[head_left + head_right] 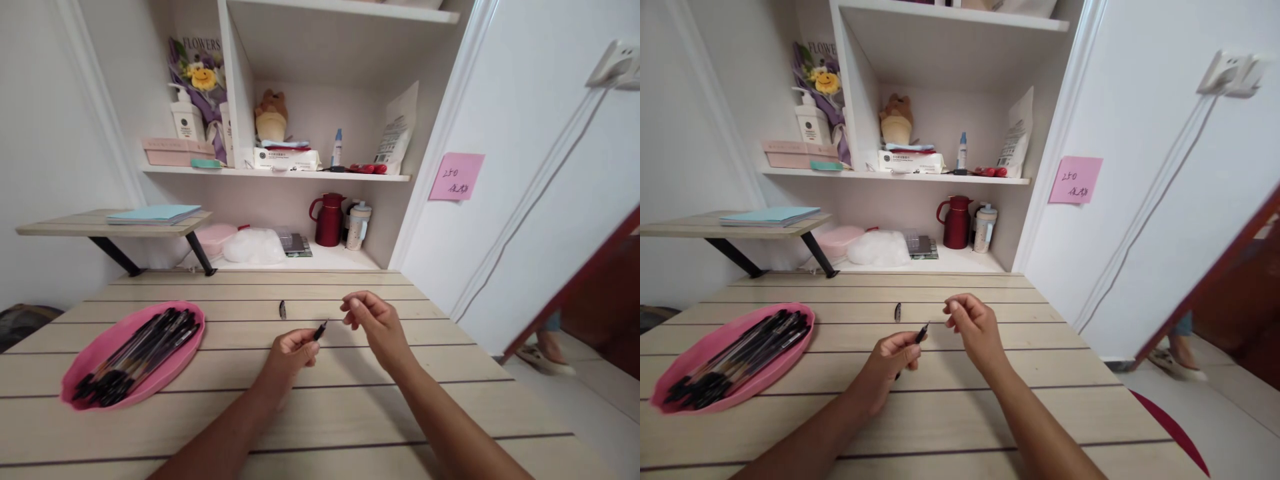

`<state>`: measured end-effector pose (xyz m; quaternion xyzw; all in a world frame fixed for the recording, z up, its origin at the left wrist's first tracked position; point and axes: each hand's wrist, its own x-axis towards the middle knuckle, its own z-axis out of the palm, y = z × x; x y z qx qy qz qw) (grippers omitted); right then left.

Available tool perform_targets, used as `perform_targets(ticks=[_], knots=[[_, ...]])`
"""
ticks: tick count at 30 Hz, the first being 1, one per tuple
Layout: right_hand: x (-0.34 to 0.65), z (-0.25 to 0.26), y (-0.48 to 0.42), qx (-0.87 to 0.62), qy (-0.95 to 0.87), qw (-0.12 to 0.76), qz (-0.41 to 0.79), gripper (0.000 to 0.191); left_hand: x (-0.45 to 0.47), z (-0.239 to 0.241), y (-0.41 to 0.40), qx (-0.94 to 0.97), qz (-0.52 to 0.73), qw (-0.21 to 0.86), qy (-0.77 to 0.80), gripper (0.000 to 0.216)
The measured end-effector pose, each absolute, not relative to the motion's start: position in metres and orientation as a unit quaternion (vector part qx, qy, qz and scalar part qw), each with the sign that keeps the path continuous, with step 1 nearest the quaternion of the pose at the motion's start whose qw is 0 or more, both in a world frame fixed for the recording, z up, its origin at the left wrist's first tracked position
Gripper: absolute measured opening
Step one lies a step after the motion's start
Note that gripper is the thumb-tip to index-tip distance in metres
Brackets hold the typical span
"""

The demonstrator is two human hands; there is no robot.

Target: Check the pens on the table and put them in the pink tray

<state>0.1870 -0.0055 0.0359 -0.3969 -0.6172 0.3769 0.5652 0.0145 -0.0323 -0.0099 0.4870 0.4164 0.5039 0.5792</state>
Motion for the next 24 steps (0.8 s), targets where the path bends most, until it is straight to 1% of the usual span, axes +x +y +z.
perform_targets(ticks=[2, 3, 4, 6, 8, 9, 11, 13, 19, 21, 24], knots=[[0.200, 0.038, 0.003, -0.463, -0.624, 0.549, 0.309, 0.026, 0.013, -0.012, -0.032, 0.486, 0.501, 0.583, 0.416, 0.032], [0.207, 0.038, 0.007, -0.512, -0.635, 0.514, 0.266, 0.024, 0.013, -0.012, -0.031, 0.485, 0.502, 0.585, 0.413, 0.033], [0.214, 0.037, 0.012, -0.559, -0.657, 0.457, 0.218, 0.023, 0.012, -0.013, -0.031, 0.484, 0.505, 0.587, 0.407, 0.034], [0.226, 0.031, 0.020, -0.644, -0.692, 0.294, 0.140, 0.020, 0.010, -0.015, -0.029, 0.482, 0.515, 0.591, 0.390, 0.034], [0.235, 0.023, 0.026, -0.692, -0.698, 0.158, 0.091, 0.017, 0.008, -0.018, -0.026, 0.477, 0.525, 0.596, 0.376, 0.034], [0.238, 0.019, 0.028, -0.703, -0.699, 0.110, 0.073, 0.015, 0.008, -0.019, -0.025, 0.473, 0.527, 0.600, 0.372, 0.034], [0.242, 0.014, 0.030, -0.706, -0.704, 0.051, 0.054, 0.014, 0.006, -0.020, -0.022, 0.460, 0.531, 0.609, 0.368, 0.034], [0.244, 0.012, 0.030, -0.694, -0.717, 0.026, 0.055, 0.015, 0.006, -0.020, -0.021, 0.447, 0.537, 0.616, 0.364, 0.035], [0.246, 0.007, 0.024, -0.631, -0.768, 0.003, 0.106, 0.017, 0.006, -0.019, -0.022, 0.443, 0.528, 0.634, 0.350, 0.037], [0.246, 0.003, 0.025, -0.620, -0.775, 0.016, 0.121, 0.013, 0.006, -0.020, -0.023, 0.443, 0.523, 0.639, 0.348, 0.038], [0.243, 0.002, 0.027, -0.615, -0.763, 0.086, 0.179, 0.008, 0.007, -0.021, -0.024, 0.445, 0.510, 0.645, 0.355, 0.038]])
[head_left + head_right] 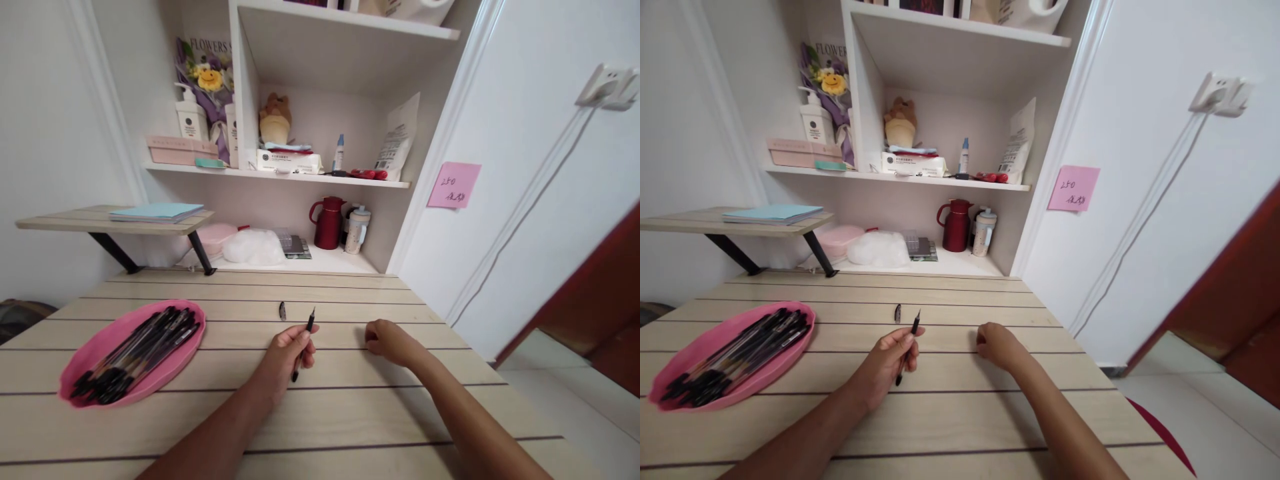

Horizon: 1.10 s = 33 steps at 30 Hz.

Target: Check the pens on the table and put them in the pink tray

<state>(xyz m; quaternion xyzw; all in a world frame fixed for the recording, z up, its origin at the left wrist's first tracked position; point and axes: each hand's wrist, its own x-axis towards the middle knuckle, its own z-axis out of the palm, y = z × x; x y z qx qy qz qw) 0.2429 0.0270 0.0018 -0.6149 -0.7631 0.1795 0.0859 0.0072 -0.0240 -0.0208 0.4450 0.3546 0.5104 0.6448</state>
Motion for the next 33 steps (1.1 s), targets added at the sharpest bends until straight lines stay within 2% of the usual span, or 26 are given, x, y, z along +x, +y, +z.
perform_targets(ticks=[5, 9, 15, 21, 26, 33], knots=[[0.213, 0.026, 0.026, -0.515, -0.697, 0.261, 0.425, 0.007, 0.009, -0.020, -0.025, 0.453, 0.495, 0.647, 0.362, 0.037], [0.182, 0.053, 0.024, -0.434, -0.683, 0.341, 0.479, 0.013, 0.009, -0.021, -0.024, 0.456, 0.496, 0.645, 0.360, 0.037], [0.165, 0.065, 0.029, -0.403, -0.696, 0.334, 0.491, 0.015, 0.007, -0.022, -0.020, 0.457, 0.504, 0.635, 0.366, 0.038], [0.166, 0.062, 0.028, -0.395, -0.747, 0.292, 0.448, 0.016, 0.005, -0.025, -0.017, 0.474, 0.480, 0.628, 0.390, 0.039], [0.166, 0.062, 0.025, -0.403, -0.759, 0.294, 0.419, 0.020, 0.007, -0.020, -0.021, 0.469, 0.481, 0.623, 0.400, 0.039], [0.164, 0.059, 0.024, -0.355, -0.742, 0.319, 0.470, 0.029, 0.008, -0.014, -0.026, 0.472, 0.496, 0.615, 0.392, 0.040]])
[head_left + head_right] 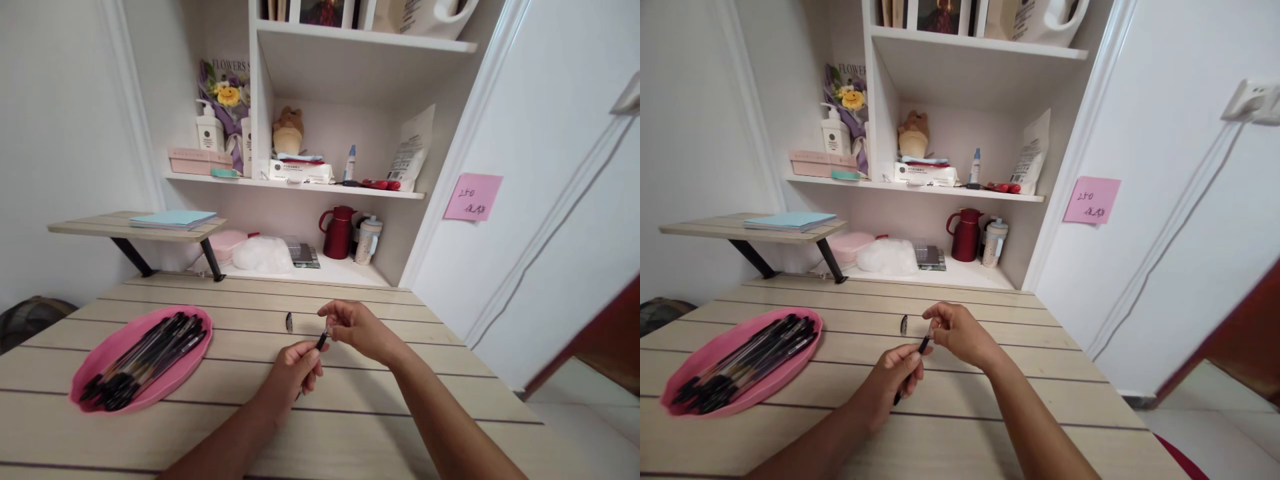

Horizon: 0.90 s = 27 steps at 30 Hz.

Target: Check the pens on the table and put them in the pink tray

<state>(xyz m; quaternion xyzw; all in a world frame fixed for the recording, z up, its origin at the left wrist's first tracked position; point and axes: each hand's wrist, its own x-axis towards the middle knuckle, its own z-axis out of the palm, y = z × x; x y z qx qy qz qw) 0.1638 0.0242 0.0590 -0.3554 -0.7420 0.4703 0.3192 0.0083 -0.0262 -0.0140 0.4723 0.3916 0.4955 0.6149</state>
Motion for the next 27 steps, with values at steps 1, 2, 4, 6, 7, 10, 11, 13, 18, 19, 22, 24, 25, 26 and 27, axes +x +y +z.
perform_targets(ticks=[1, 2, 4, 6, 7, 10, 11, 13, 18, 19, 22, 24, 25, 26, 27], knots=[[0.163, 0.059, 0.024, -0.356, -0.735, 0.320, 0.480, 0.028, 0.008, -0.014, -0.026, 0.472, 0.499, 0.611, 0.393, 0.040], [0.163, 0.058, 0.024, -0.359, -0.730, 0.317, 0.487, 0.025, 0.008, -0.014, -0.026, 0.473, 0.503, 0.607, 0.394, 0.040], [0.161, 0.058, 0.023, -0.366, -0.724, 0.304, 0.500, 0.018, 0.008, -0.014, -0.026, 0.474, 0.507, 0.602, 0.394, 0.040], [0.159, 0.058, 0.022, -0.370, -0.720, 0.297, 0.506, 0.015, 0.007, -0.015, -0.027, 0.475, 0.511, 0.598, 0.393, 0.039], [0.159, 0.058, 0.022, -0.373, -0.719, 0.298, 0.505, 0.015, 0.007, -0.015, -0.027, 0.475, 0.513, 0.597, 0.393, 0.039], [0.156, 0.054, 0.022, -0.377, -0.722, 0.309, 0.491, 0.016, 0.007, -0.016, -0.026, 0.473, 0.518, 0.594, 0.394, 0.037], [0.156, 0.053, 0.023, -0.380, -0.725, 0.310, 0.485, 0.017, 0.007, -0.016, -0.026, 0.473, 0.518, 0.593, 0.396, 0.037], [0.156, 0.051, 0.024, -0.390, -0.731, 0.308, 0.468, 0.019, 0.007, -0.016, -0.024, 0.473, 0.520, 0.584, 0.405, 0.036], [0.159, 0.053, 0.024, -0.388, -0.739, 0.311, 0.453, 0.022, 0.008, -0.018, -0.022, 0.465, 0.545, 0.560, 0.417, 0.038], [0.158, 0.053, 0.023, -0.378, -0.734, 0.315, 0.467, 0.024, 0.008, -0.018, -0.022, 0.461, 0.546, 0.564, 0.413, 0.039], [0.156, 0.051, 0.022, -0.344, -0.708, 0.329, 0.522, 0.030, 0.008, -0.020, -0.022, 0.453, 0.546, 0.575, 0.409, 0.040], [0.154, 0.047, 0.024, -0.343, -0.696, 0.344, 0.529, 0.026, 0.008, -0.021, -0.021, 0.452, 0.546, 0.575, 0.409, 0.039], [0.153, 0.045, 0.025, -0.352, -0.693, 0.352, 0.521, 0.026, 0.008, -0.021, -0.021, 0.453, 0.546, 0.575, 0.408, 0.038], [0.152, 0.043, 0.026, -0.362, -0.692, 0.358, 0.512, 0.027, 0.008, -0.021, -0.021, 0.453, 0.545, 0.576, 0.407, 0.038], [0.151, 0.041, 0.027, -0.368, -0.690, 0.361, 0.508, 0.027, 0.008, -0.020, -0.022, 0.451, 0.545, 0.579, 0.405, 0.037]])
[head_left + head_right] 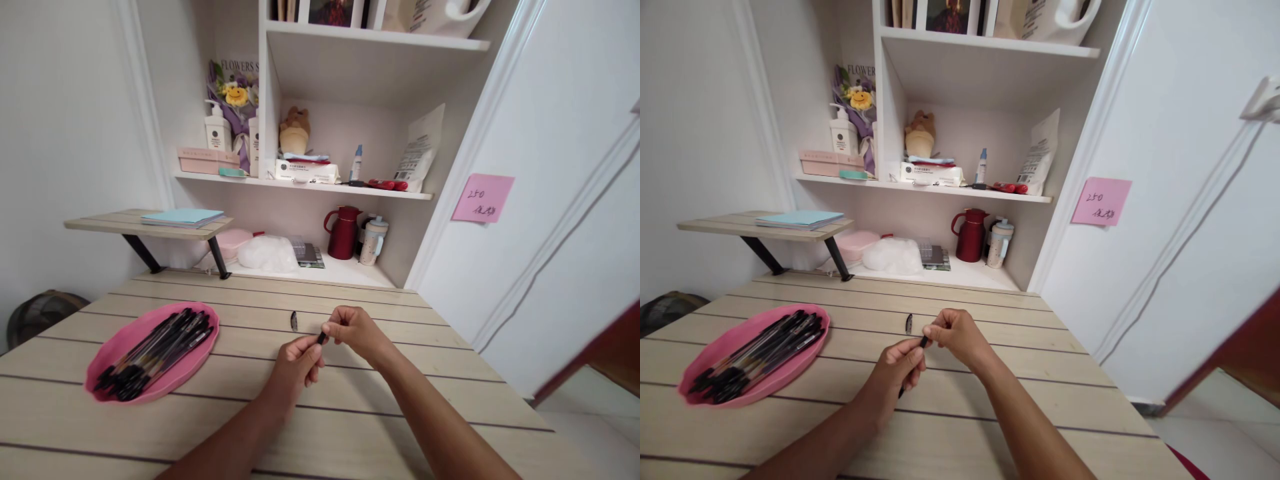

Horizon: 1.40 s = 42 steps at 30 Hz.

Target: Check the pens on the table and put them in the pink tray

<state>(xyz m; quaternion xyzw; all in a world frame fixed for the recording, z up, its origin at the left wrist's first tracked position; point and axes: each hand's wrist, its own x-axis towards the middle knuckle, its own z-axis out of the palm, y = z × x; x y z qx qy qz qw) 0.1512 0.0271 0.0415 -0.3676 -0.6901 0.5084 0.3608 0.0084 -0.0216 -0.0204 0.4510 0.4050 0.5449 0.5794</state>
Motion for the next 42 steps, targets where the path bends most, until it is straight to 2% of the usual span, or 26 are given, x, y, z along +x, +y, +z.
perform_targets(ticks=[5, 13, 16, 21, 26, 32, 36, 42], knots=[[0.151, 0.041, 0.027, -0.317, -0.674, 0.342, 0.573, 0.030, 0.007, -0.016, -0.024, 0.437, 0.540, 0.602, 0.393, 0.035], [0.146, 0.039, 0.024, -0.290, -0.638, 0.372, 0.609, 0.030, 0.005, -0.015, -0.024, 0.443, 0.543, 0.610, 0.371, 0.034], [0.143, 0.037, 0.024, -0.314, -0.623, 0.401, 0.593, 0.023, 0.004, -0.016, -0.023, 0.444, 0.538, 0.606, 0.383, 0.033], [0.141, 0.036, 0.022, -0.305, -0.616, 0.398, 0.608, 0.024, 0.004, -0.017, -0.023, 0.440, 0.540, 0.618, 0.364, 0.030], [0.137, 0.035, 0.021, -0.329, -0.606, 0.440, 0.575, 0.020, 0.003, -0.019, -0.022, 0.438, 0.544, 0.614, 0.368, 0.032], [0.136, 0.033, 0.022, -0.298, -0.585, 0.443, 0.610, 0.021, 0.003, -0.021, -0.021, 0.431, 0.540, 0.624, 0.365, 0.031], [0.135, 0.030, 0.024, -0.303, -0.589, 0.460, 0.591, 0.019, 0.002, -0.021, -0.020, 0.440, 0.534, 0.615, 0.377, 0.030], [0.136, 0.030, 0.022, -0.312, -0.605, 0.424, 0.597, 0.023, 0.003, -0.022, -0.019, 0.429, 0.536, 0.628, 0.367, 0.029]])
